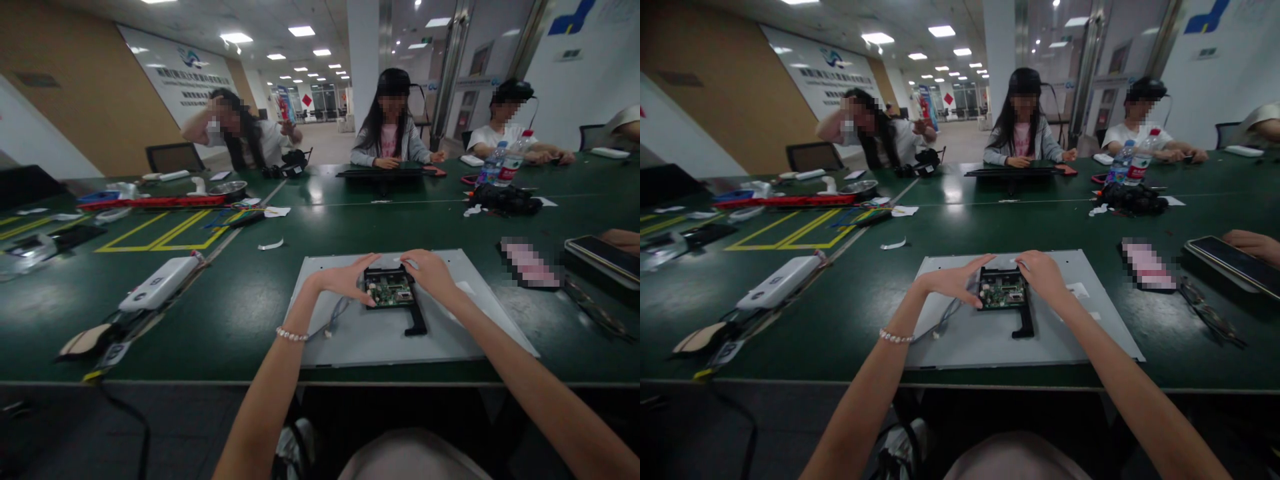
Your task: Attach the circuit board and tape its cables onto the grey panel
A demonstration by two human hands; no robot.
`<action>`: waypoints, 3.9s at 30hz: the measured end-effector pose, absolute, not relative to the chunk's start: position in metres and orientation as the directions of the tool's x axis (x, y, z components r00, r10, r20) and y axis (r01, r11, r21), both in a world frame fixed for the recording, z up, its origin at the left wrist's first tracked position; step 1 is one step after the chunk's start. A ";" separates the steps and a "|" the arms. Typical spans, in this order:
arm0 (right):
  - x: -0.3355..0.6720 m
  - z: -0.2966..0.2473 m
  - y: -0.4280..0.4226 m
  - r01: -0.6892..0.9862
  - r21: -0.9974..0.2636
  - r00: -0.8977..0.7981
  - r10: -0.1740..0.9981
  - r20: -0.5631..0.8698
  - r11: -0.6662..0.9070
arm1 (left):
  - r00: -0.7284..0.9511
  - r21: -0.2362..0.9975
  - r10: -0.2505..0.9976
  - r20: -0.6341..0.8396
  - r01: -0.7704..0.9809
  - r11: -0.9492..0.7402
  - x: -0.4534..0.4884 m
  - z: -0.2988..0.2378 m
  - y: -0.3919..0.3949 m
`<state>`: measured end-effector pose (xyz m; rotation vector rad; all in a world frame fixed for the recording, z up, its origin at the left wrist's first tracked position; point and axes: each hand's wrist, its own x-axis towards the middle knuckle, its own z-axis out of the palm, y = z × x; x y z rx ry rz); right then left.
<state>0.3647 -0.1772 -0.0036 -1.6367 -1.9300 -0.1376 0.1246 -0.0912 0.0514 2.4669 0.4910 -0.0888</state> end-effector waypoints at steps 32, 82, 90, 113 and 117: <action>0.359 -0.016 -0.172 0.879 -0.335 -0.212 0.906 0.367 0.341 | 0.918 0.562 0.350 -0.185 0.391 -0.729 0.132 0.030 -0.089; 0.145 0.058 -0.313 0.233 -0.053 -0.892 0.235 0.385 0.971 | 0.958 -0.439 -0.148 0.246 -0.026 -0.898 0.196 0.064 -0.282; 0.161 0.067 -0.314 0.240 0.010 -0.885 0.214 0.414 0.971 | 0.944 -0.312 -0.029 0.329 0.080 -0.947 0.186 0.063 -0.257; 0.320 0.011 -0.294 0.720 -0.423 -0.213 0.755 0.620 0.550 | 0.032 0.108 0.998 -0.045 0.994 -0.027 0.001 0.014 0.034; 0.319 0.009 -0.295 0.713 -0.450 -0.206 0.774 0.599 0.538 | 0.038 0.130 0.999 -0.013 0.991 -0.036 0.004 0.018 0.029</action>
